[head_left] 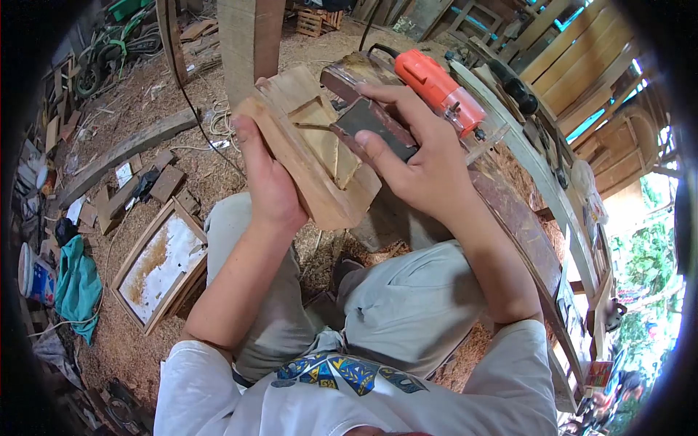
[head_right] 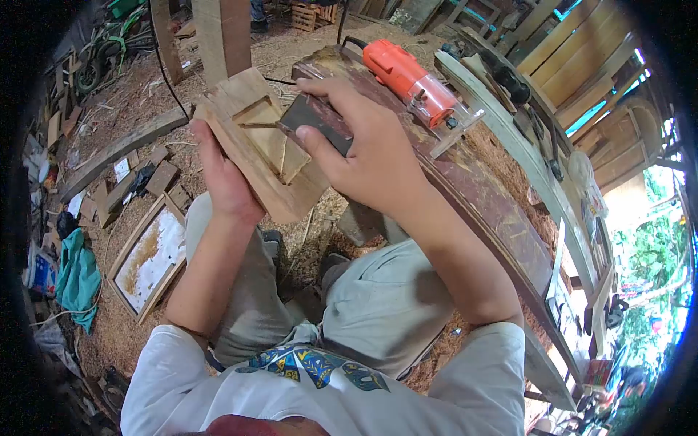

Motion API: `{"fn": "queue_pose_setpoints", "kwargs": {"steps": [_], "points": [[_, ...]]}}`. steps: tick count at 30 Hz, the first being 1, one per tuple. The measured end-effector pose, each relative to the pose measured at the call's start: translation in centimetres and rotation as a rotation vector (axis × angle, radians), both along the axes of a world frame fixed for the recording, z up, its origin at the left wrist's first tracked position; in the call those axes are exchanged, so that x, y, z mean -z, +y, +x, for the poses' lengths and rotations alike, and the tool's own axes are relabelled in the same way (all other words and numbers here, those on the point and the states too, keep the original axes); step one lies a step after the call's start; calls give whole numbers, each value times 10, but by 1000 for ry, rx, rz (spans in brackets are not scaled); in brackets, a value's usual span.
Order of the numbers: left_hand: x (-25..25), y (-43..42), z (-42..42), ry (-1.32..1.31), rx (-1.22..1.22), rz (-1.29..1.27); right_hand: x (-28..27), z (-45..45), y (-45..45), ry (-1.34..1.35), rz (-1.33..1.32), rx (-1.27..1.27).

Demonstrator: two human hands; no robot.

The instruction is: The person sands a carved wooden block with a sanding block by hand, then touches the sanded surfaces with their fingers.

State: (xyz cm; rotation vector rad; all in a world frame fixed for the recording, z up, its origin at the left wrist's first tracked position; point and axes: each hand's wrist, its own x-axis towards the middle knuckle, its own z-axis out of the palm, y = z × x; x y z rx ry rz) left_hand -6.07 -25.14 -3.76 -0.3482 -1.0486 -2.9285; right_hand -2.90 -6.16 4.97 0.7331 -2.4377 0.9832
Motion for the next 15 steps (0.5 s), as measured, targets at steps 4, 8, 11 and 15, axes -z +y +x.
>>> {"fn": "queue_pose_setpoints", "kwargs": {"steps": [4,8,11,15], "points": [[6,9,-5,12,-54,65,7,-4,-8,111,15,40],[0,17,4,25,-7,107,5,-8,-8,229,19,28],[3,13,-1,19,20,112,3,3,-8,167,56,33],[-2,15,16,22,57,57,4,-4,-9,307,28,43]]}}
